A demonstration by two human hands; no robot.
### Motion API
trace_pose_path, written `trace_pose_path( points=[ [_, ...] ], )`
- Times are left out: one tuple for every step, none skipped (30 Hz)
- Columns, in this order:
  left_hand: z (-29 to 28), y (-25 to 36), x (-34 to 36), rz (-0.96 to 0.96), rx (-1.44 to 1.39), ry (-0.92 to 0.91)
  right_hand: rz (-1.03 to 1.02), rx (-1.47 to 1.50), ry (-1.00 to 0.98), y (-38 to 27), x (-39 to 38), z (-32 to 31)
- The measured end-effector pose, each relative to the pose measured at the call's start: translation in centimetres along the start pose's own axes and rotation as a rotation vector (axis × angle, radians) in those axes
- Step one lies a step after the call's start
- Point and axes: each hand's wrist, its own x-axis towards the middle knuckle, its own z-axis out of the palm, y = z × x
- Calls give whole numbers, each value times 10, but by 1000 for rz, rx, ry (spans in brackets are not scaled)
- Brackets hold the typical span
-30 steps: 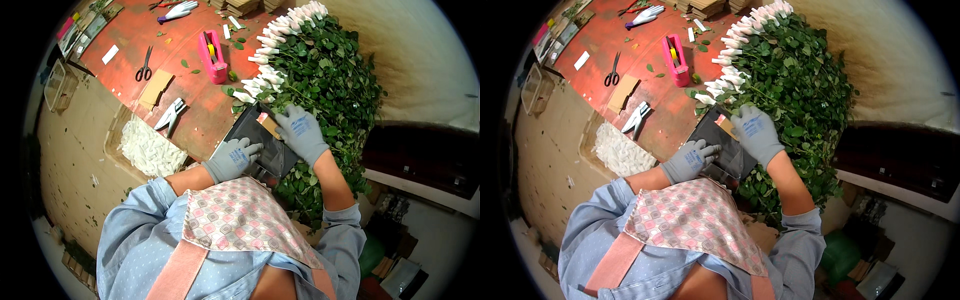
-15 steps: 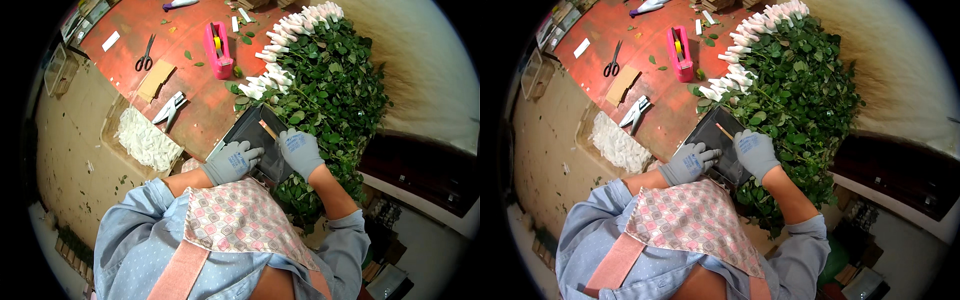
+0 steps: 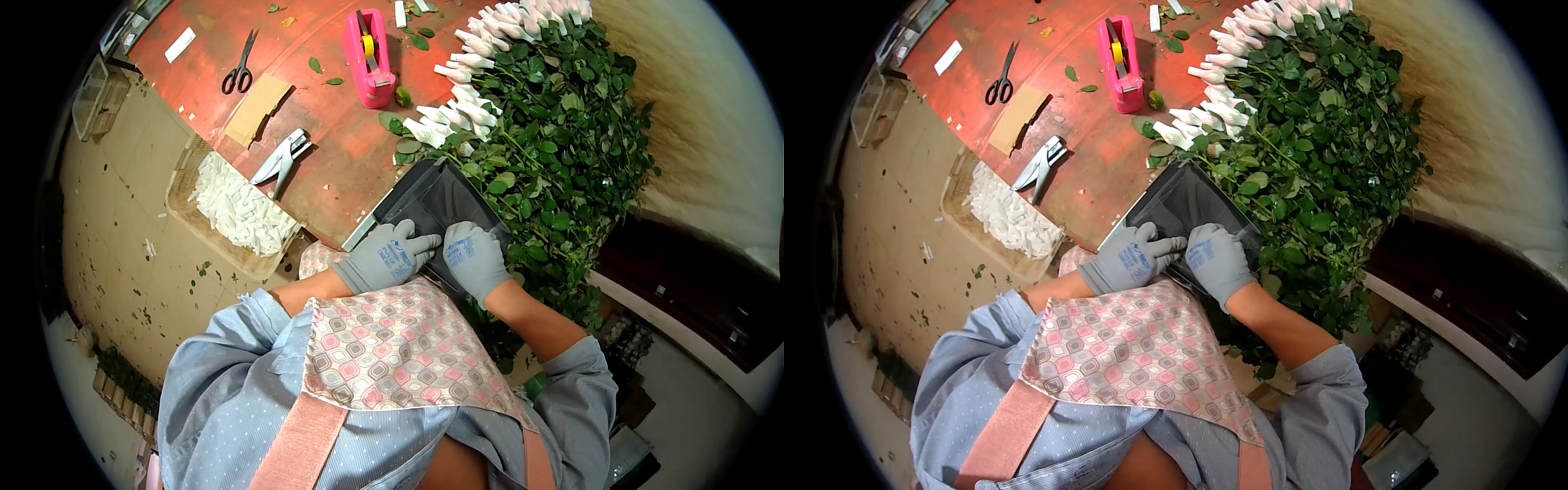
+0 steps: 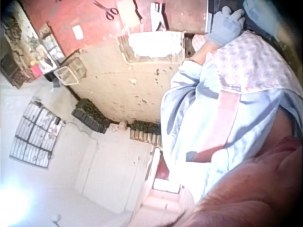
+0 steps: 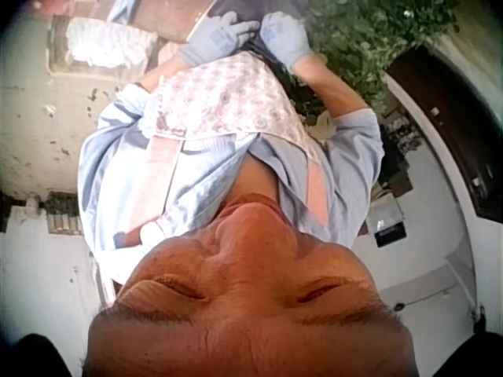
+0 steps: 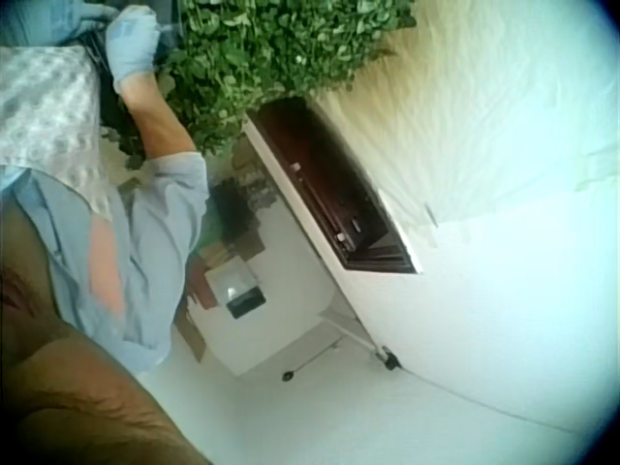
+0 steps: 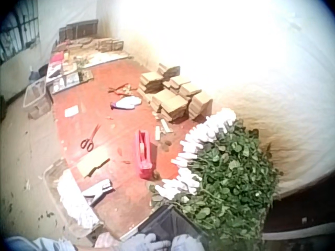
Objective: The person arranges artificial flowers into a black tray, securing them with a cardboard divider and a stapler. They then move the tray to a table and proceed to pack a cardboard box with more flowers and greenery.
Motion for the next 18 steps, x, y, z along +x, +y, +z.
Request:
trace_pose_path(
  points=[
    [1, -1, -1, 10, -3, 11, -10, -3, 13, -2, 1, 3],
    [0, -2, 0, 43, 19, 4, -16, -9, 28, -2, 3, 7],
    [-2, -2, 1, 76, 41, -2, -22, -14, 43, -3, 5, 9],
    [-3, -2, 1, 109, 63, -9, 20, -14, 45, -6, 5, 11],
    [-8, -3, 2, 153, 97, -43, 63, -13, 51, -10, 5, 10],
    [-14, -3, 2, 197, 131, -77, 107, -11, 56, -14, 5, 10],
    [-17, -3, 2, 241, 165, -112, 153, 8, 65, -18, 4, 11],
    [-18, -4, 2, 248, 149, -97, 199, 25, 78, -21, 4, 13],
    [-18, -4, 2, 256, 133, -82, 246, 43, 92, -23, 2, 13],
    [-17, -4, 1, 264, 117, -67, 257, 102, 78, -26, -1, 12],
    [-17, -5, 1, 266, 122, -74, 274, 161, 66, -27, -4, 9],
    [-17, -5, 1, 267, 128, -81, 291, 219, 54, -28, -6, 6],
    [-16, -6, 1, 268, 133, -87, 285, 257, 22, -27, -6, 1],
    [-15, -9, 2, 285, 117, -105, 279, 294, -11, -24, -6, -10],
    [-15, -12, 3, 300, 101, -122, 271, 331, -43, -23, -5, -17],
    [-17, -16, 3, 314, 85, -139, 284, 310, -57, -24, -5, -18],
    [-24, -19, 2, 325, -2, -93, 298, 296, -67, -28, -4, -16],
    [-33, -22, -1, 334, -90, -45, 312, 281, -77, -31, -4, -16]
  ],
)
